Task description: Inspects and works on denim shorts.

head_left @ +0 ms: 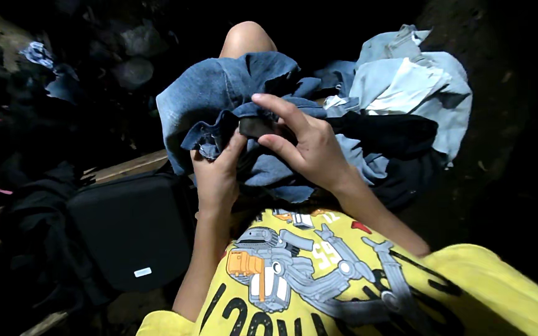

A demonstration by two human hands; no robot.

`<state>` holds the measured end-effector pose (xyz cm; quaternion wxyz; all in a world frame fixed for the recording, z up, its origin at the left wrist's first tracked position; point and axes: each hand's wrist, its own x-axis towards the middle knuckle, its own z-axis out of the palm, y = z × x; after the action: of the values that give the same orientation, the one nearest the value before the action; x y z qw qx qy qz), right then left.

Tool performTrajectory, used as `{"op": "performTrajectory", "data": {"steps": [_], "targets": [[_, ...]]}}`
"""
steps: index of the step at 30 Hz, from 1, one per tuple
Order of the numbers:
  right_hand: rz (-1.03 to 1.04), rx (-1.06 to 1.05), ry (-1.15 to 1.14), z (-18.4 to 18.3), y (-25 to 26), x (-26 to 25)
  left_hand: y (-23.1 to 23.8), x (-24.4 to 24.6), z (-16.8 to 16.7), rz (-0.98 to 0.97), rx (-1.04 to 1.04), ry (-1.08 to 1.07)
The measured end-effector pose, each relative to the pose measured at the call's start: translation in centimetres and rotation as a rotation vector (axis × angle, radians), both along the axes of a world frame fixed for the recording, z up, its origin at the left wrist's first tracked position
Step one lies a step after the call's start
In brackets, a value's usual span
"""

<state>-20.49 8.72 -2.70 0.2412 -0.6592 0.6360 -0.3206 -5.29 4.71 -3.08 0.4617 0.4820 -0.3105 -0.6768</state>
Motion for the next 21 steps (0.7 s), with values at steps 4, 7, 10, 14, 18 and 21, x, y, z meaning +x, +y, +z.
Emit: {"op": "performTrajectory", "data": {"steps": [4,7,10,14,18,21], "targets": [[0.079,0.121,-0.165,-0.2,0.5,-1.9,0.1,0.2,0.3,0.002,0.037,-0.017],[0.056,0.14,-0.161,0.2,0.9,-2.1,0.2,0.1,0.4,-0.009,0.038,-0.022],[0.082,0.087,-0.086,0.5,0.7,-1.6,0.2,0.2,0.3,-0.037,0.001,0.015],[0.087,0.054,-0.021,0.5,0.3,-0.9,0.6,0.5,0.4,-0.054,-0.018,-0.001],[0.051,0.016,0.009,0.8,-0.4,0.1,0.8,0.7,0.3,-0.074,-0.036,-0.027],[0.018,-0.03,0.047,0.5,0.2,0.0,0.6,0.9,0.3,-0.073,-0.051,-0.004]]}}
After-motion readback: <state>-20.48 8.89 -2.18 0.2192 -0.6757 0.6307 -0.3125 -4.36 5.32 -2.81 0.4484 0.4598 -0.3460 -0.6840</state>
